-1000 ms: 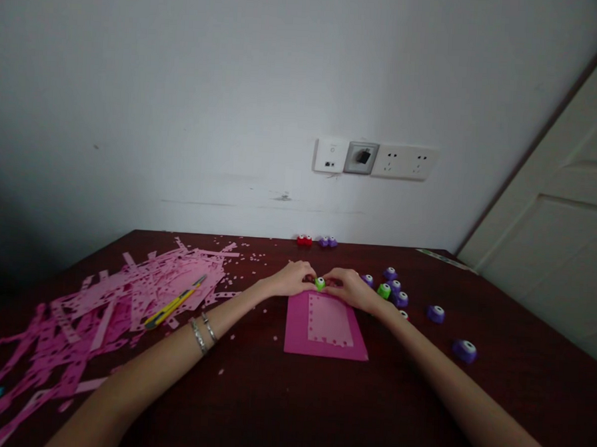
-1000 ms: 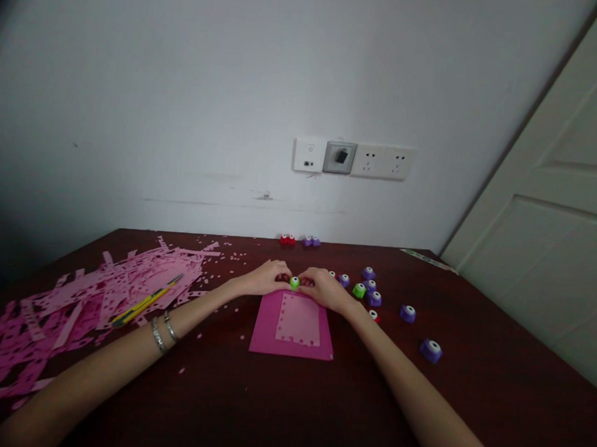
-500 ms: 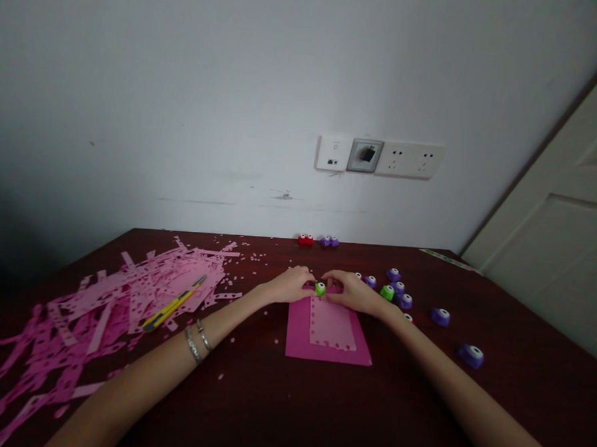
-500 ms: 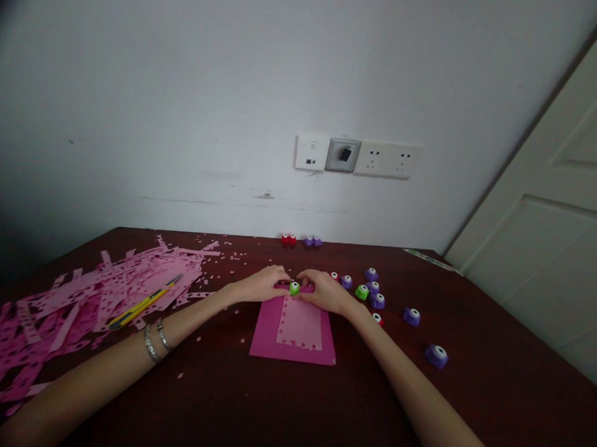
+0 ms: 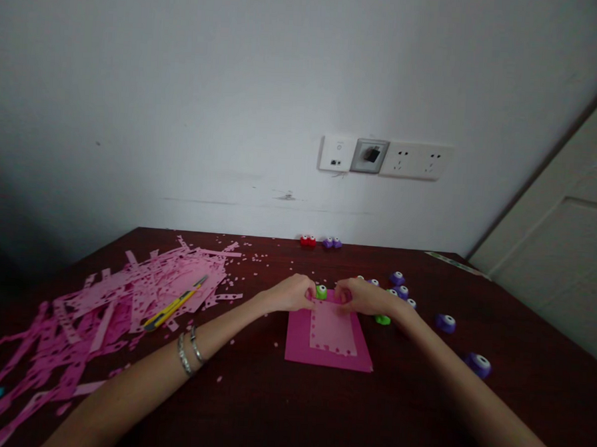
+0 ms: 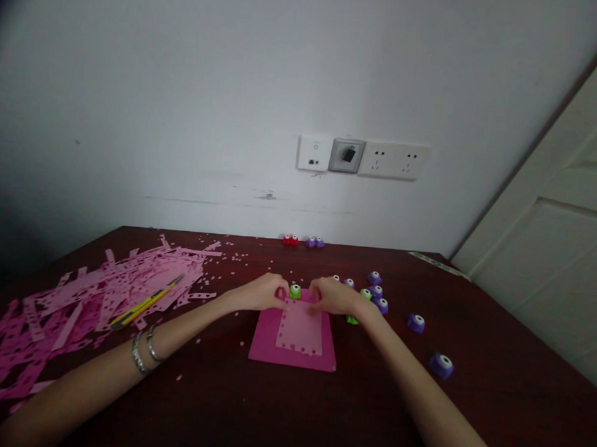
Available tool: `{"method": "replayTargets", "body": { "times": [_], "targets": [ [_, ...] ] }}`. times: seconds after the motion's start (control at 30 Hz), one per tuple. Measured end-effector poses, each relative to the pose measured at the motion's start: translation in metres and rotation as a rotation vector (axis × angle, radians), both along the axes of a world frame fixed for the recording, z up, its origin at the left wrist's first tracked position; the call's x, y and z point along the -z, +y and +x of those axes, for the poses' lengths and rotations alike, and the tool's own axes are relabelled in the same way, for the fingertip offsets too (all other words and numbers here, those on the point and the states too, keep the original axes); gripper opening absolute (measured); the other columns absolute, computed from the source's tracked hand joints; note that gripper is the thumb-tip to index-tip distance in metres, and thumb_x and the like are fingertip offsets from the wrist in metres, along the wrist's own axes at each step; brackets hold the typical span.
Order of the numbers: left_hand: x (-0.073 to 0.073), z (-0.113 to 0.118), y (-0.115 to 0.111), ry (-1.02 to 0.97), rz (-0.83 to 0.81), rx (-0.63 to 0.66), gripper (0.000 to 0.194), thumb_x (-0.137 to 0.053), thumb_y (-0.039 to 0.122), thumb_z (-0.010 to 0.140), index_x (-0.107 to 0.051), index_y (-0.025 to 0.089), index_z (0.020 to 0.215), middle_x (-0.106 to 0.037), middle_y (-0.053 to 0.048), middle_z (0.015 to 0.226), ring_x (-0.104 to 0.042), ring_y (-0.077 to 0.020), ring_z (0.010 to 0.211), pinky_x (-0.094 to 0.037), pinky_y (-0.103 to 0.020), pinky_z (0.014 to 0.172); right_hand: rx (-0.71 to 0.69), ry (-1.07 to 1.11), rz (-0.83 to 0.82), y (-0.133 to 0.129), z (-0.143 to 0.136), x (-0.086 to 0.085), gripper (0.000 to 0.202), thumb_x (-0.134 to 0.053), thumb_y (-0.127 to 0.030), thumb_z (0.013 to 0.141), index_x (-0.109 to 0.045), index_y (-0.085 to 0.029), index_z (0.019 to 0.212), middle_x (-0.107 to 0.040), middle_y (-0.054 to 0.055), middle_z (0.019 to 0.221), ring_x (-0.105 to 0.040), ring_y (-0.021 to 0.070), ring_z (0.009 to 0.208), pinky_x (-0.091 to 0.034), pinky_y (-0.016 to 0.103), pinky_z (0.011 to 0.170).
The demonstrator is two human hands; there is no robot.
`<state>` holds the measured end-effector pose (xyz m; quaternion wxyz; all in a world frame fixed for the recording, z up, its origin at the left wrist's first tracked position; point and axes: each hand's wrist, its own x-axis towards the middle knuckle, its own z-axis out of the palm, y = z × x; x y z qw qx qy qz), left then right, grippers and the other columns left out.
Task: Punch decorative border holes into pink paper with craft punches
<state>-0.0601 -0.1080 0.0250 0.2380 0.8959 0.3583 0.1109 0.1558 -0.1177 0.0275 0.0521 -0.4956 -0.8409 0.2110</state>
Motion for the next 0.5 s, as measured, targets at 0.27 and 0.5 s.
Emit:
{"method": "replayTargets", "body": {
  "times": [0.27,0.5],
  "targets": [
    [0.000,-0.001,0.003,-0.039,-0.048,-0.007,0.019,-0.061,0.027,0.066,-0.067,0.013,0.078,-0.063,-0.003,0.069,-0.053,-0.0110,0.060,-0.037,-0.022,0.053,-0.018,0.075,-0.043,0.000,-0.002,0.003,0.013,-0.065,-0.027,0.067,-0.058,-0.016,0.063,-0.057,0.000,0.060,-0.046,0.0105,0.053,-0.029,0.022,0.046],
    [-0.012,-0.011,0.010,-0.037,-0.158,0.013,0.018,-0.060,0.028,0.068,-0.071,0.015,0.074,-0.067,-0.002,0.069,-0.055,-0.0111,0.063,-0.038,-0.021,0.058,-0.046,0.228,-0.046,-0.003,-0.009,-0.001,0.014,-0.059,-0.027,0.072,-0.063,-0.014,0.067,-0.059,0.001,0.059,-0.048,0.0102,0.052,-0.032,0.021,0.047]
  ]
}}
